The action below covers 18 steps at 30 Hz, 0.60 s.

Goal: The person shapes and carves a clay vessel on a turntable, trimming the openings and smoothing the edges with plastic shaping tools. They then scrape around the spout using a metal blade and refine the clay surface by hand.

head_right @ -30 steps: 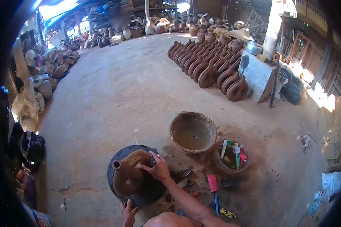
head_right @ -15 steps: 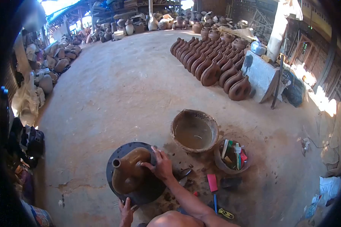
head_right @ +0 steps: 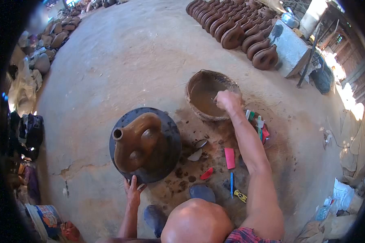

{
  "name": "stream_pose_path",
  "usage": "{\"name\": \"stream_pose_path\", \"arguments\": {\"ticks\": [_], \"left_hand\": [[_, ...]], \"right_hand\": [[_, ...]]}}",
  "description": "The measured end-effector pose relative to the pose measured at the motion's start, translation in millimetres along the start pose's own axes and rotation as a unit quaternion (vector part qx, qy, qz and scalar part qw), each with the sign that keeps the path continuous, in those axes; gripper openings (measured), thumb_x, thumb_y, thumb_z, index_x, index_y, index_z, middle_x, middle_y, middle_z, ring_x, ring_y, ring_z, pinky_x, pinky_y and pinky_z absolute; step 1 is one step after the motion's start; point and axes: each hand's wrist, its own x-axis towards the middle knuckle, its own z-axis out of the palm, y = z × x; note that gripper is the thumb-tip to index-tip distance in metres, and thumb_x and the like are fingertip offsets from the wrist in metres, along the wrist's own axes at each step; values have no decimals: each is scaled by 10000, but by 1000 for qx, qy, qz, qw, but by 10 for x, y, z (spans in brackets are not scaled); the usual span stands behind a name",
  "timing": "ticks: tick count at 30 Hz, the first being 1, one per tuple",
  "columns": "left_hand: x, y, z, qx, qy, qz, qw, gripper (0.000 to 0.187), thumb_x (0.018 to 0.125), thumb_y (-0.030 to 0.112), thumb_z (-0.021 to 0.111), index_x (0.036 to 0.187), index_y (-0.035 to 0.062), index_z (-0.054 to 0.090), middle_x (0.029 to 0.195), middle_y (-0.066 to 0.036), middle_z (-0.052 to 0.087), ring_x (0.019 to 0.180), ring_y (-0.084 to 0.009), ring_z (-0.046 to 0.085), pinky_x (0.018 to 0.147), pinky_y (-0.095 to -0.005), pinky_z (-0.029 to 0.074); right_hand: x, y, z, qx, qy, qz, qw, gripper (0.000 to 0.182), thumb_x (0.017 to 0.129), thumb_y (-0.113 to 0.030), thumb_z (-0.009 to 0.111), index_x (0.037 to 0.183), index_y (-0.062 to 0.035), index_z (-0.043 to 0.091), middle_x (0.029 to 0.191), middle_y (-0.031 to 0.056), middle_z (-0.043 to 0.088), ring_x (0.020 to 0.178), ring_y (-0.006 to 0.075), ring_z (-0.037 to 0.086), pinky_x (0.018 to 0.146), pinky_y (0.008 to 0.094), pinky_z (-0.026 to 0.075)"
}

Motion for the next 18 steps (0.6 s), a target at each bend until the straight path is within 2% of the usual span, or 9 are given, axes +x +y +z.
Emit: {"name": "stream_pose_path", "arguments": {"ticks": [2, 4, 5, 6, 7, 9, 11, 13, 18], "left_hand": [[20, -27, 24, 10, 21, -8, 1000, 685, 1062, 315, 646, 1635, 236, 280, 1513, -87, 504, 1288, -307, 610, 916, -520, 600], [29, -54, -49, 14, -10, 1, 1000, 677, 1067, 308, 641, 1632, 239, 276, 1502, -88, 512, 1288, -301, 608, 907, -514, 602], [1, -38, -25, 9, -6, 5, 1000, 671, 1068, 309, 639, 1628, 246, 275, 1500, -86, 514, 1289, -289, 606, 898, -507, 605], [44, -109, -48, 17, 12, 8, 1000, 661, 1070, 309, 637, 1624, 252, 281, 1495, -77, 520, 1270, -276, 620, 890, -503, 607], [2, -115, -89, 27, 27, -3, 999, 661, 1070, 309, 637, 1624, 252, 281, 1495, -77, 520, 1270, -276, 620, 890, -503, 607], [42, -66, -29, 1, -2, 0, 1000, 736, 1060, 266, 658, 1659, 284, 231, 1521, -56, 485, 1273, -280, 604, 891, -505, 620], [8, -32, -22, 10, -3, -11, 1000, 741, 1060, 270, 658, 1661, 286, 224, 1533, -56, 476, 1273, -279, 606, 895, -508, 620], [32, -32, -23, 11, -6, -13, 1000, 747, 1061, 274, 658, 1664, 287, 218, 1544, -56, 468, 1272, -279, 608, 899, -510, 620], [46, -44, -24, 10, -1, -13, 1000, 727, 1068, 274, 647, 1657, 296, 222, 1530, -64, 475, 1252, -278, 623, 895, -509, 620]], "right_hand": [[-61, -59, -116, 22, 20, 14, 999, 326, 881, -201, 680, 1149, -319, 822, 1165, 97, 786, 1104, 321, 749, 939, 460, 606], [-133, -144, -187, 43, 62, -20, 997, 220, 901, -209, 668, 1050, -214, 830, 1095, 154, 780, 1033, 356, 751, 882, 489, 609], [-221, -207, -226, 53, 176, -47, 982, 205, 945, -231, 636, 931, -89, 784, 989, 211, 754, 926, 402, 738, 820, 527, 597], [-320, -320, -179, 81, 282, 3, 956, 198, 970, -202, 628, 902, -41, 721, 922, 202, 711, 910, 404, 713, 803, 526, 585], [-510, -464, -150, 90, 264, -1, 960, 198, 970, -202, 628, 902, -41, 721, 922, 202, 711, 910, 404, 713, 803, 526, 585], [-868, -807, -194, 210, 397, -68, 891, 120, 976, -157, 642, 955, -63, 713, 900, 153, 663, 939, 385, 687, 828, 500, 585], [-1175, -1207, 20, 320, 320, -162, 877, 90, 978, -164, 680, 1023, -88, 693, 949, 118, 631, 983, 356, 663, 826, 474, 582], [-1334, -1497, 444, 291, 234, -234, 898, 150, 964, -204, 717, 1056, -88, 696, 990, 95, 645, 986, 324, 660, 817, 445, 559], [-1551, -2125, 708, 279, 183, -266, 904, 517, 973, -235, 727, 1474, -191, 605, 950, 76, 614, 931, 290, 621, 748, 416, 558]]}}
